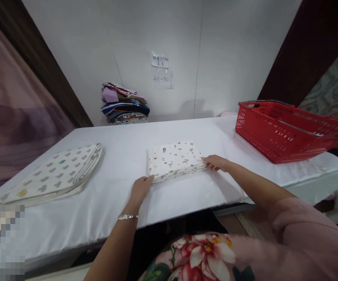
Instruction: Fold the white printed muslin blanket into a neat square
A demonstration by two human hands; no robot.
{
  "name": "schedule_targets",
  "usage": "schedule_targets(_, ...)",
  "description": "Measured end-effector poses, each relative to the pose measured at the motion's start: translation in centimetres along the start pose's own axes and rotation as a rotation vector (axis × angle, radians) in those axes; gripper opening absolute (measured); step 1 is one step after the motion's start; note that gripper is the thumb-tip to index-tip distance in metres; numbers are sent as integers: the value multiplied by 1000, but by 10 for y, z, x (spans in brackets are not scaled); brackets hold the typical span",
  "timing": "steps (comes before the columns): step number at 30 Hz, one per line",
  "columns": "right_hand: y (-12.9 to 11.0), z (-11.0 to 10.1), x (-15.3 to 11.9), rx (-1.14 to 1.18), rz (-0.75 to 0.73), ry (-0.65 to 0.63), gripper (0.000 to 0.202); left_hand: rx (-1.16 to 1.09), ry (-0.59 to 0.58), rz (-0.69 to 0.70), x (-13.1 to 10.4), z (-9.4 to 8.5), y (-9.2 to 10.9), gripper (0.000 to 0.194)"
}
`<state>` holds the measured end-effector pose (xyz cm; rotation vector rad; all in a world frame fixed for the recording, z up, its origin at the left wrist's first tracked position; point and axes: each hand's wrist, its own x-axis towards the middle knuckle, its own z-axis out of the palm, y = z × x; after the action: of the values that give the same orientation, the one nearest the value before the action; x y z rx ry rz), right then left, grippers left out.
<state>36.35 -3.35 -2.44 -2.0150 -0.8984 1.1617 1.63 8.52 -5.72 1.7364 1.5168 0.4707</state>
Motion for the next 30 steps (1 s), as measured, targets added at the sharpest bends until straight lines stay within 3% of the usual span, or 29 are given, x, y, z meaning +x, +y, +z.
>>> schedule_targets(5, 18, 2, -5, -70, -266, 52, 59, 11, -6, 16, 1, 0, -1, 45)
schedule_targets(11, 25, 23, -3, -209, -429, 292, 37, 4, -4, -3, -1, -2, 2, 42)
schedule_targets(21, 21, 44, -6, -374, -449, 504, 30, 45, 24, 13, -4, -1, 4, 43)
schedule_targets(30, 33, 39, -7, -558, -426, 531, 31, 115, 30, 30, -8, -2, 10, 35)
